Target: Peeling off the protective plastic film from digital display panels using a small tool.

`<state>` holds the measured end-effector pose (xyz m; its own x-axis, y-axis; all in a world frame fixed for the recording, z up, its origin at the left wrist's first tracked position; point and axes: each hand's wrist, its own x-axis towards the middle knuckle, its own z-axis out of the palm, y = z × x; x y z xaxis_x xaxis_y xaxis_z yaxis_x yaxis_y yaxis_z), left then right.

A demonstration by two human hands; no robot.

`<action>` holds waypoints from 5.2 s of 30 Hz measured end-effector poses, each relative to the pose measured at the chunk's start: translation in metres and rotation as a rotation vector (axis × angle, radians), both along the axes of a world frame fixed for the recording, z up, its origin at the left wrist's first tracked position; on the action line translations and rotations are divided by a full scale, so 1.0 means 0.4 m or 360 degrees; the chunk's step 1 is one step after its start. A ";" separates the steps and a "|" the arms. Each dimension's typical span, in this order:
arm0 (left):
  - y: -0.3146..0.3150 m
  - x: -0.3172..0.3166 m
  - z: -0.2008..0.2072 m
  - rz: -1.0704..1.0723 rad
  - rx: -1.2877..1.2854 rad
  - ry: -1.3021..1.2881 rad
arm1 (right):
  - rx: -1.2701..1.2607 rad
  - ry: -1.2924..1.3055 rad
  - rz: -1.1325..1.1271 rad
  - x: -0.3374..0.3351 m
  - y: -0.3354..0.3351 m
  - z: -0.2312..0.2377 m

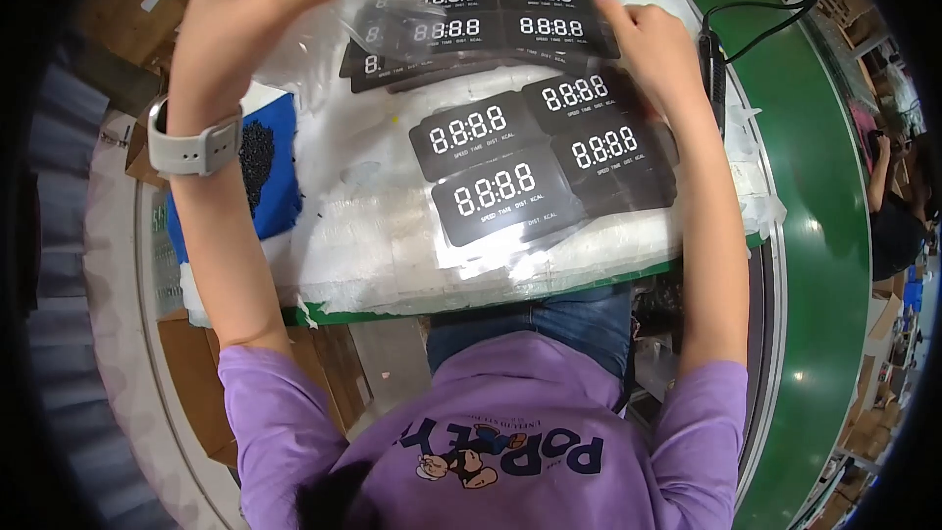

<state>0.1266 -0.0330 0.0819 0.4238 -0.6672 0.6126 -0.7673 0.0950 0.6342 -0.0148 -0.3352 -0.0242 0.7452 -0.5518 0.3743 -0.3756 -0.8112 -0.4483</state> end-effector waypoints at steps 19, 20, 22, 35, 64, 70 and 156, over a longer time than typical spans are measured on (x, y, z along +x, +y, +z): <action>-0.140 -0.174 -0.313 0.0359 0.0868 -0.0752 | -0.0274 -0.0051 0.0560 -0.096 0.162 -0.104; -0.141 -0.174 -0.312 0.0387 0.0876 -0.0760 | -0.0265 -0.0062 0.0594 -0.095 0.160 -0.105; -0.145 -0.173 -0.316 0.0370 0.0860 -0.0749 | -0.0250 -0.0066 0.0618 -0.094 0.155 -0.109; -0.148 -0.171 -0.313 0.0352 0.0842 -0.0689 | -0.0292 -0.0107 0.0676 -0.092 0.165 -0.112; 0.009 0.055 -0.096 -0.0880 0.1476 0.0617 | 0.0109 -0.0193 0.0765 -0.101 0.118 -0.123; 0.111 0.143 -0.055 0.0457 0.0944 0.0174 | 0.0202 -0.0215 0.0840 -0.098 0.121 -0.116; -0.116 -0.223 -0.297 -0.0299 0.0682 -0.0693 | -0.0668 -0.0433 0.0926 -0.269 0.236 -0.123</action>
<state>0.0375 -0.0795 -0.0371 0.0483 -0.9298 0.3649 -0.9582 0.0601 0.2799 -0.1223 -0.2407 -0.0733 0.7239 0.1301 0.6775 0.2436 -0.9670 -0.0745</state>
